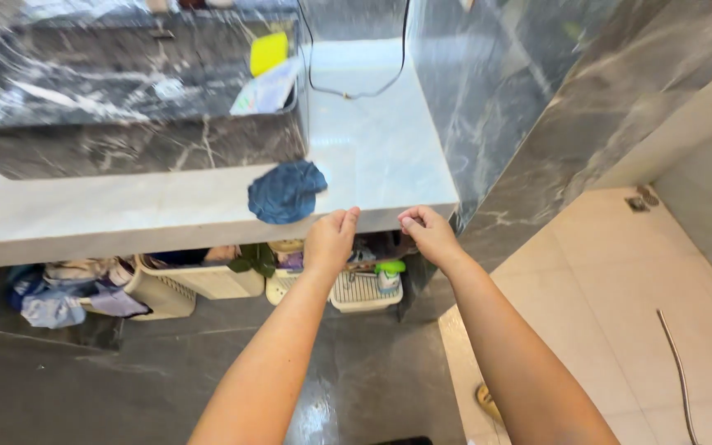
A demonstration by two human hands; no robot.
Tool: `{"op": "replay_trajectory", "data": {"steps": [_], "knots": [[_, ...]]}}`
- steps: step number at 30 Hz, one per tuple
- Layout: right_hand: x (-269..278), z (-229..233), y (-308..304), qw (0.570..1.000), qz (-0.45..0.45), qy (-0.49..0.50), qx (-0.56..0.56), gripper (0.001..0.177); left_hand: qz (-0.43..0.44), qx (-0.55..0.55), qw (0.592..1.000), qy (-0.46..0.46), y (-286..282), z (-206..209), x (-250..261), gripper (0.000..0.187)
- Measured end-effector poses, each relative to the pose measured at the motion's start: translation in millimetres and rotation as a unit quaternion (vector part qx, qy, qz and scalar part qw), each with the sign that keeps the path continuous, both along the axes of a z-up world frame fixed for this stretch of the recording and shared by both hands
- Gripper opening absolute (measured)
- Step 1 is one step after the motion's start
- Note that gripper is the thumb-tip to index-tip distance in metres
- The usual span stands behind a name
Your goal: The person wipes a bathroom countertop using a cloth and spray cleaner, moving around the sink and into the corners.
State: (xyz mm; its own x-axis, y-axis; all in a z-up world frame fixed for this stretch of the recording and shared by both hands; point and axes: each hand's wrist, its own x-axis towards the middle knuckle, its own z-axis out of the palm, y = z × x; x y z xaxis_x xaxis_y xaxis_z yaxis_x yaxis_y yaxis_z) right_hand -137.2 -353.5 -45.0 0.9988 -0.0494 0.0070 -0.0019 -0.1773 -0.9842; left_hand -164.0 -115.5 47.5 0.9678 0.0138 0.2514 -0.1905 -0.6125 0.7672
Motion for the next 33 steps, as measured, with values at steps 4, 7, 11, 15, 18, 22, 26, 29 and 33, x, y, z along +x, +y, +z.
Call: {"op": "replay_trajectory", "data": {"steps": [4, 7, 11, 15, 18, 22, 26, 29, 33], "knots": [[-5, 42, 6, 0.999, 0.016, -0.043, 0.004, 0.018, 0.003, -0.017, 0.999, 0.028, 14, 35, -1, 0.053], [-7, 64, 13, 0.996, 0.029, -0.084, -0.010, 0.018, 0.020, -0.008, 0.998, -0.051, 22, 48, 3, 0.054], [-8, 84, 35, 0.994, 0.054, -0.091, -0.009, 0.019, 0.036, -0.018, 0.999, -0.035, 38, 60, 1, 0.057], [6, 106, 59, 0.990, 0.088, -0.107, -0.014, 0.019, 0.047, -0.043, 0.998, -0.030, 54, 67, 15, 0.054], [27, 121, 79, 0.989, 0.107, -0.102, -0.020, 0.019, 0.054, -0.029, 0.997, -0.055, 70, 63, 44, 0.051], [62, 123, 101, 0.988, 0.120, -0.089, -0.032, 0.021, 0.013, -0.013, 0.998, -0.060, 87, 41, 95, 0.024], [89, 109, 112, 0.970, 0.056, -0.095, -0.219, 0.022, -0.094, 0.197, 0.973, -0.080, 106, 4, 122, 0.041], [101, 94, 107, 0.934, -0.009, -0.103, -0.341, 0.024, -0.131, 0.273, 0.950, -0.080, 104, -16, 119, 0.047], [120, 78, 90, 0.916, -0.089, -0.049, -0.389, 0.027, -0.213, 0.246, 0.944, -0.048, 84, -10, 140, 0.040]]}}
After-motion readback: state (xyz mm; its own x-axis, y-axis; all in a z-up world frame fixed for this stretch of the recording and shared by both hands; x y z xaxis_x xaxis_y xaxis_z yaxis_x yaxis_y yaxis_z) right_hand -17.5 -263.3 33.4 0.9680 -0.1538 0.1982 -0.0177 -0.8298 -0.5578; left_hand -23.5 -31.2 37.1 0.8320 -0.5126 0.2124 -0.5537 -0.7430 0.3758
